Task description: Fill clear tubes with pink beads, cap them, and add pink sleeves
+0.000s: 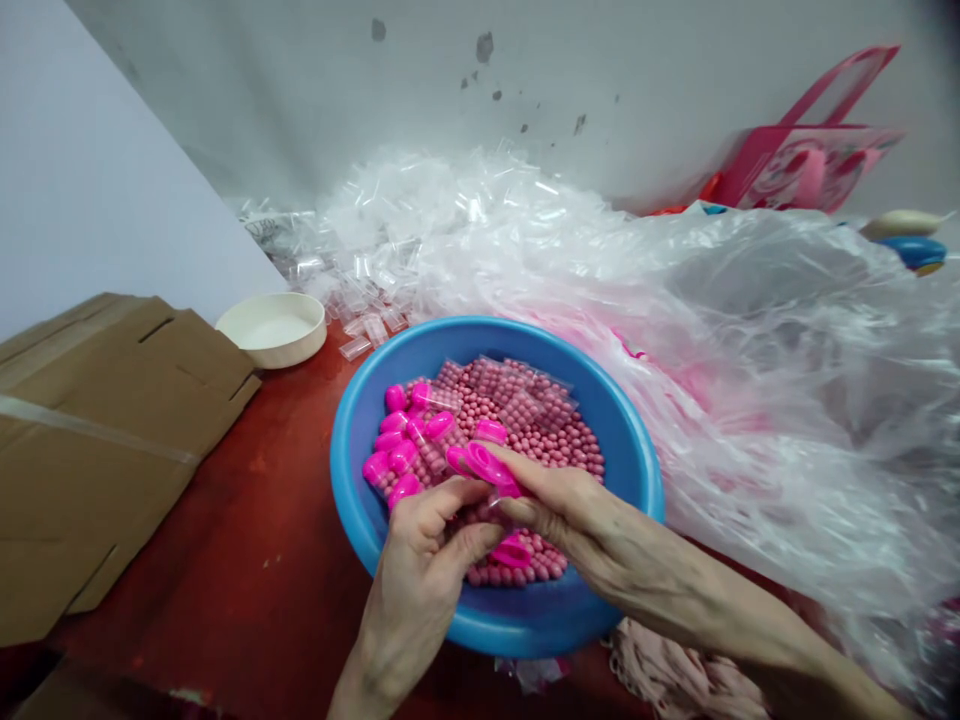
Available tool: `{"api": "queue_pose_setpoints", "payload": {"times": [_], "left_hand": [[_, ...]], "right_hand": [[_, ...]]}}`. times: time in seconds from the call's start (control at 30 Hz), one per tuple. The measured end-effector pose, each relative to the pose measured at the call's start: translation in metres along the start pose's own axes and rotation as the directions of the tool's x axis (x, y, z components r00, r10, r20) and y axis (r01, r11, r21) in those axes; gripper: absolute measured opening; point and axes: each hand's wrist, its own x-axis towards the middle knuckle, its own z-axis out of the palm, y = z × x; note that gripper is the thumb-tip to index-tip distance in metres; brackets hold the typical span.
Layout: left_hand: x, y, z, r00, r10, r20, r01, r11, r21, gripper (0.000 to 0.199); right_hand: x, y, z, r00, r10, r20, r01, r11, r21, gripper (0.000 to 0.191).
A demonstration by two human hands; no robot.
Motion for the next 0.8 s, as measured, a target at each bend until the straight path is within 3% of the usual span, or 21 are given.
{"api": "queue_pose_setpoints", "payload": {"times": [0.17, 0.27, 0.37, 0.57, 0.67, 0.8], "left_hand": [[-0.002, 0.0, 0.002, 0.99, 0.122, 0.065, -0.131, 0.98, 0.151, 0.023], [-0.003, -0.002, 0.002, 0.957, 0.286, 0.049, -0.286, 0.9, 0.33, 0.023], [-0.004, -0.005, 0.002, 0.923, 0.383, 0.037, -0.36, 0.825, 0.436, 0.024], [-0.009, -0.009, 0.003, 0.968, 0.233, -0.096, -0.167, 0.878, 0.448, 0.028], [-0.01, -0.007, 0.004, 0.969, 0.235, -0.079, -0.172, 0.868, 0.465, 0.027], [-0.011, -0.005, 0.002, 0.977, 0.194, -0.087, -0.144, 0.906, 0.399, 0.024]], "right_hand": [[-0.013, 0.004, -0.009, 0.98, -0.159, 0.122, 0.183, 0.958, -0.222, 0.058], [-0.019, 0.008, -0.005, 0.975, -0.142, 0.171, 0.184, 0.947, -0.262, 0.07], [-0.014, 0.007, 0.002, 0.981, -0.131, 0.142, 0.158, 0.967, -0.202, 0.063], [0.007, 0.008, 0.005, 0.993, 0.08, 0.082, -0.093, 0.981, 0.17, 0.046], [-0.002, 0.014, 0.012, 0.986, 0.166, 0.017, -0.167, 0.974, 0.153, 0.043], [-0.02, 0.023, 0.028, 0.989, 0.129, -0.07, -0.126, 0.991, 0.044, 0.05]]}}
